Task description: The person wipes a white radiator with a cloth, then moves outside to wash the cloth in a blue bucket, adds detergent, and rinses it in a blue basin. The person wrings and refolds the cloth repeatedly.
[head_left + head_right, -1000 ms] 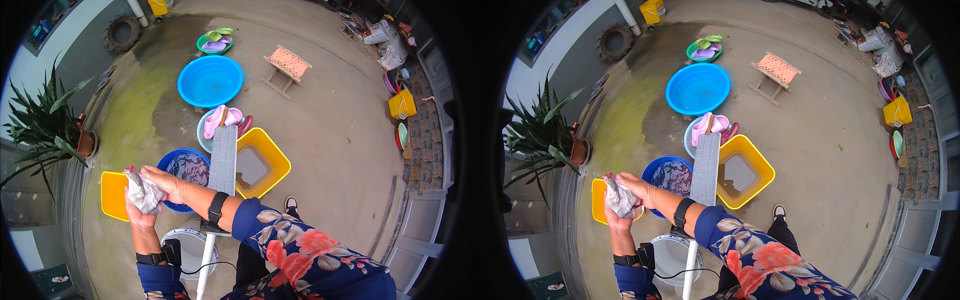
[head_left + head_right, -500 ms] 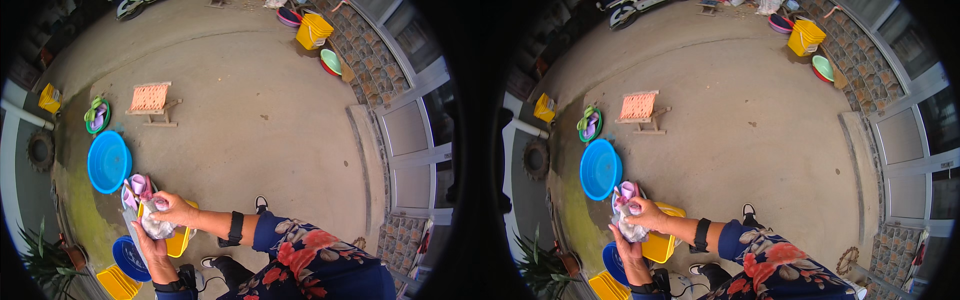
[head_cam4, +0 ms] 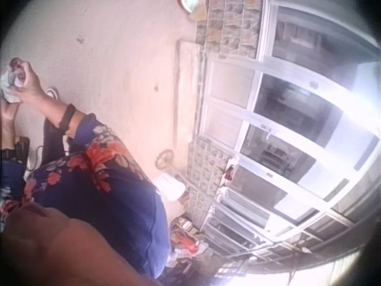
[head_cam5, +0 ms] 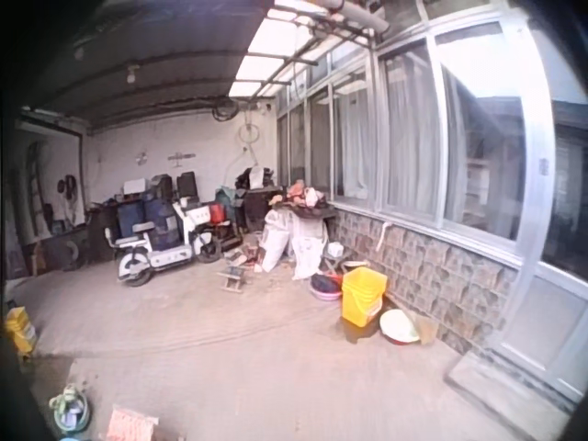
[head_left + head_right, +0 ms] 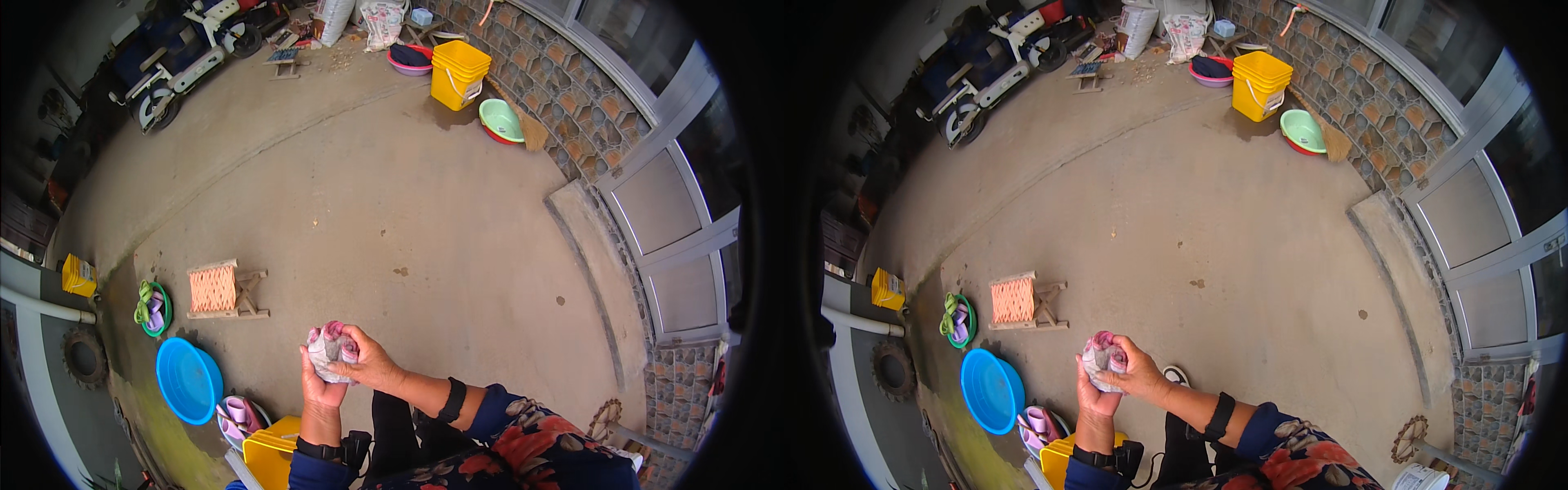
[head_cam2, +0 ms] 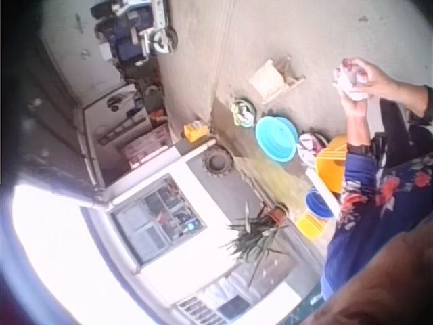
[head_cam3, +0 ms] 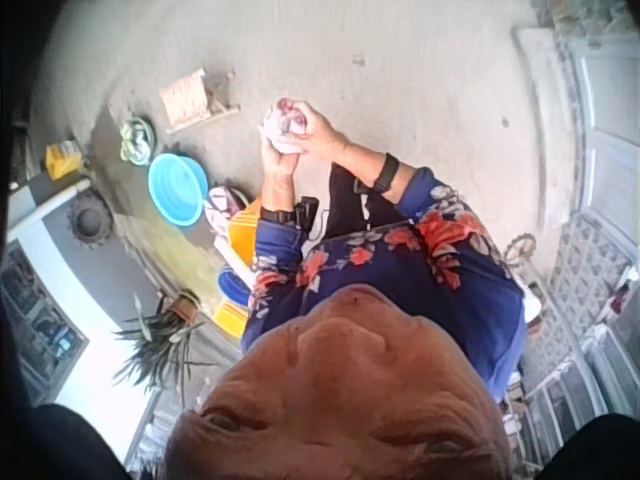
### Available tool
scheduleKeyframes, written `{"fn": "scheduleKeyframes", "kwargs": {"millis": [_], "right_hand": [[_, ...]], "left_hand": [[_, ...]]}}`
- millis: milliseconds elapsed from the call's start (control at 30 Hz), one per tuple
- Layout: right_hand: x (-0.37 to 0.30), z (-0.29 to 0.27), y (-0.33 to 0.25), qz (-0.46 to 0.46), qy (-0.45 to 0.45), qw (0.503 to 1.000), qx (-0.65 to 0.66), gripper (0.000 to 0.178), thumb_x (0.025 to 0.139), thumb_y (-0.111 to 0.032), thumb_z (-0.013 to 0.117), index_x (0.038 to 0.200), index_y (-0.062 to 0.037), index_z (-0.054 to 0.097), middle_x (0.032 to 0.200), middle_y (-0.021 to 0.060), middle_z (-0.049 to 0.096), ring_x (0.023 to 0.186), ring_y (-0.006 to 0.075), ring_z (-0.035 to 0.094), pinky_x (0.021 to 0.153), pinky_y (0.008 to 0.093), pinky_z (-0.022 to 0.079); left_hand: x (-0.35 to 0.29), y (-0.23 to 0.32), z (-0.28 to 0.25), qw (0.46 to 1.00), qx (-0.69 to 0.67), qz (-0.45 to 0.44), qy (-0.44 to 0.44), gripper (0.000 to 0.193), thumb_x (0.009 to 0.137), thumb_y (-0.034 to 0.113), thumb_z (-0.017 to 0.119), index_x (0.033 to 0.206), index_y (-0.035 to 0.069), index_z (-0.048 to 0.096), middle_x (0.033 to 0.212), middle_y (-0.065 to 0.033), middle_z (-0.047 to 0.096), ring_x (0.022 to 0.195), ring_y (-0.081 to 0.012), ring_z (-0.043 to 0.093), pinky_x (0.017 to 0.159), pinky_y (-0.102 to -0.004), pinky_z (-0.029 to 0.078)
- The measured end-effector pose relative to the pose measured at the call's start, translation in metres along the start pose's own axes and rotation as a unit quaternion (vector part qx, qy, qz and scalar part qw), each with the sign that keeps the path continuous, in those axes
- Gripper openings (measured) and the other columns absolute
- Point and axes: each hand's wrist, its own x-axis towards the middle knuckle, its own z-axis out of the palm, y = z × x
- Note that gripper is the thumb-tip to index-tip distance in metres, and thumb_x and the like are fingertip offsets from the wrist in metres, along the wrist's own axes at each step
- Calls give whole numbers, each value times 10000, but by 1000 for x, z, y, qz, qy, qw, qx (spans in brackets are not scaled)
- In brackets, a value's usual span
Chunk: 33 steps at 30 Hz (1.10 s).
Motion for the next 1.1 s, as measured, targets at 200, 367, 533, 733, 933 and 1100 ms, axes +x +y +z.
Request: {"fn": "scheduleKeyframes", "kwargs": {"millis": [200,367,533,733,933,1100], "right_hand": [[69,-68,4,94,-45,993,-62,499,727,-204,680,1151,-75,452,984,85,561,874,143,555,777,285,451],[94,-152,14,151,106,983,-19,360,780,-154,621,1111,-84,497,953,67,564,822,119,551,726,264,456],[63,-248,13,286,317,904,31,348,764,-114,604,1098,-94,507,845,28,578,713,100,556,558,238,431],[40,-331,4,386,452,804,-2,317,759,-109,585,1064,-77,504,814,20,585,673,106,559,519,248,430],[226,-374,-31,339,340,876,52,341,764,-115,585,1093,-116,496,872,14,578,720,101,549,565,244,434],[438,-342,-93,239,41,957,158,502,826,-235,574,1250,-126,329,1125,59,472,931,160,499,752,309,444]], "left_hand": [[84,31,19,1000,-9,12,-15,334,848,376,467,1051,116,522,1101,-102,539,1033,-307,491,910,-467,369],[131,63,42,993,-95,-42,-50,378,837,420,452,1092,150,519,1139,-108,518,1024,-334,483,874,-482,394],[183,71,82,996,-73,-8,-59,418,851,416,397,1142,130,490,1175,-109,494,1019,-338,486,937,-511,336],[276,57,159,990,-113,-79,-18,415,867,380,338,1161,118,467,1147,-105,510,1011,-312,498,945,-560,294],[388,53,269,988,-58,-100,-105,433,857,438,371,1129,126,500,1175,-113,495,1075,-326,457,914,-462,364],[467,53,345,994,21,-91,-54,404,854,427,414,1130,142,489,1123,-94,519,1066,-295,465,924,-425,364]]}}
